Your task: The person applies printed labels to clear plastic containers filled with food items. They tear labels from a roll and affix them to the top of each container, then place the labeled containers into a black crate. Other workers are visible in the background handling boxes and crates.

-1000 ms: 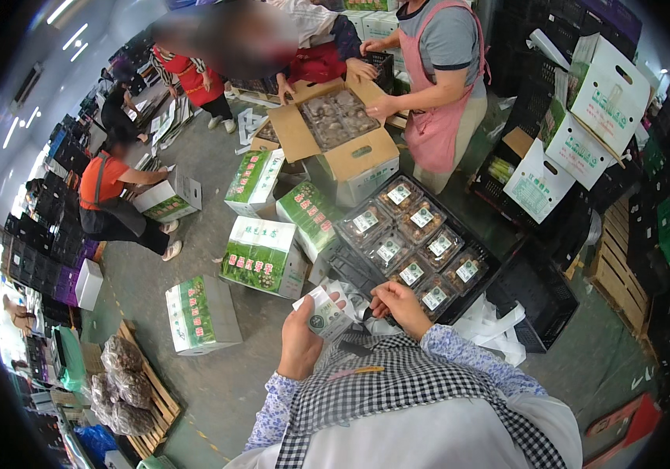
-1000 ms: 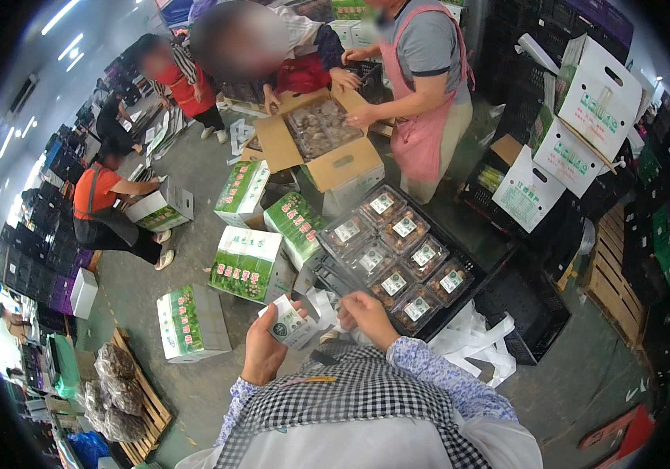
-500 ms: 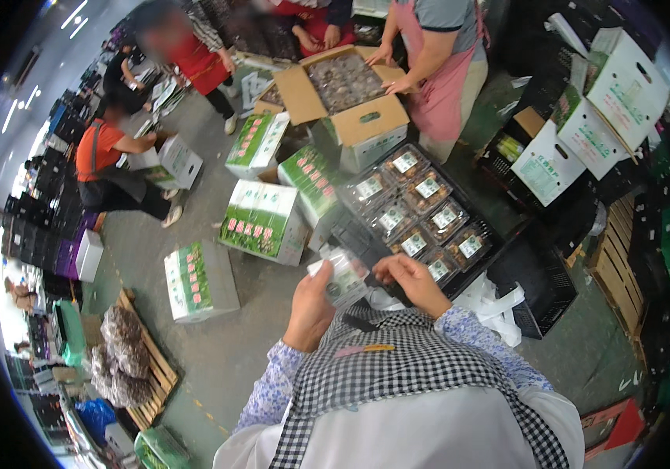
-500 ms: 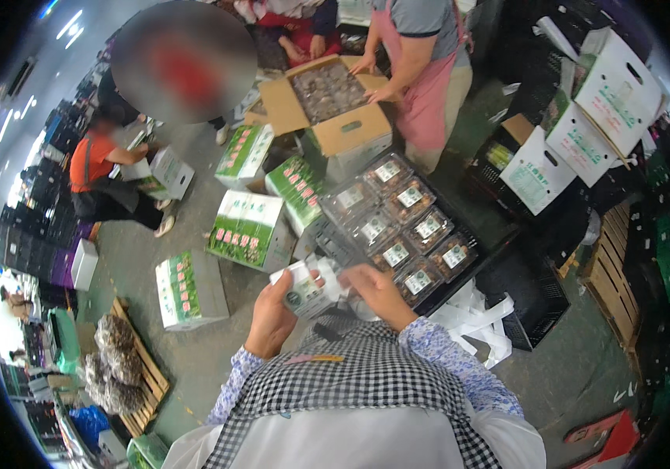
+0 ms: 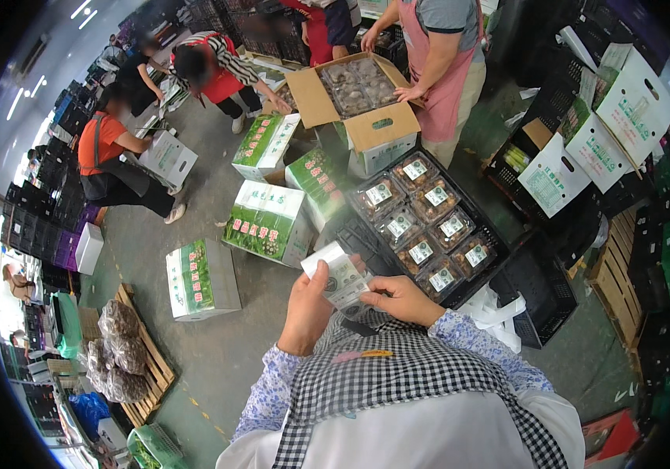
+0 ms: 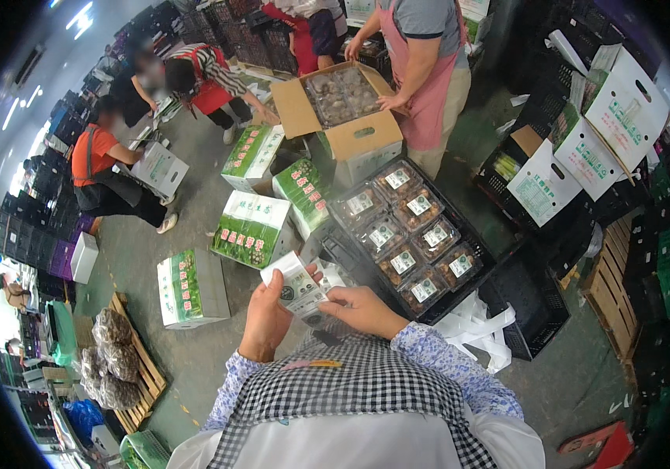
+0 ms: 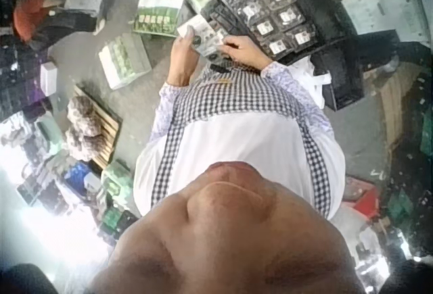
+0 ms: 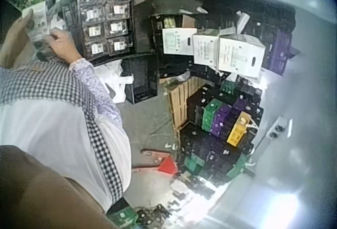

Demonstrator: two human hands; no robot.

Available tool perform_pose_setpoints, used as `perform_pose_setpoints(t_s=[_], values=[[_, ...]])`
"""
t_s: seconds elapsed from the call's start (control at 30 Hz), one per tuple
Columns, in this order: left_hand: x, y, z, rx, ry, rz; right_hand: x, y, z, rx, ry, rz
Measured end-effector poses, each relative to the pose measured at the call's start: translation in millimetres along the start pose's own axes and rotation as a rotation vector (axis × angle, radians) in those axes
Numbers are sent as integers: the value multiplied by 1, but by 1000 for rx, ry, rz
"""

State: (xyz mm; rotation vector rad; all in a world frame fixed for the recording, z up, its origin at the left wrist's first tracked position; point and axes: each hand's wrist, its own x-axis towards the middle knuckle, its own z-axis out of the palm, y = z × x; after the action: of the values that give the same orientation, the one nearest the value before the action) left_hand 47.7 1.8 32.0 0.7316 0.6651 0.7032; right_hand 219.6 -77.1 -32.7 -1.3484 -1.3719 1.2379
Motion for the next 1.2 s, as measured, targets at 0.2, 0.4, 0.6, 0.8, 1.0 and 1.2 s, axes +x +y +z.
perform_pose_setpoints(t_s=[0.2, 0.4, 0.6, 0.8, 1.0, 1.2], values=[[0, 0, -8, -21, 57, 0, 12, 5, 9, 33, -4, -15], [0, 4, -14, -41, 71, -8, 12, 9, 15, -42, -28, 4], [6, 1, -11, -20, 91, 29, 13, 13, 5, 116, 263, -12], [2, -20, -4, 71, 110, -47, 4, -7, -2, -46, 467, -284], [-1, -51, -10, 195, 104, -213, -5, -17, -9, -508, 326, -532], [3, -55, -6, 85, 35, -352, -14, 4, -13, -596, 281, -485]])
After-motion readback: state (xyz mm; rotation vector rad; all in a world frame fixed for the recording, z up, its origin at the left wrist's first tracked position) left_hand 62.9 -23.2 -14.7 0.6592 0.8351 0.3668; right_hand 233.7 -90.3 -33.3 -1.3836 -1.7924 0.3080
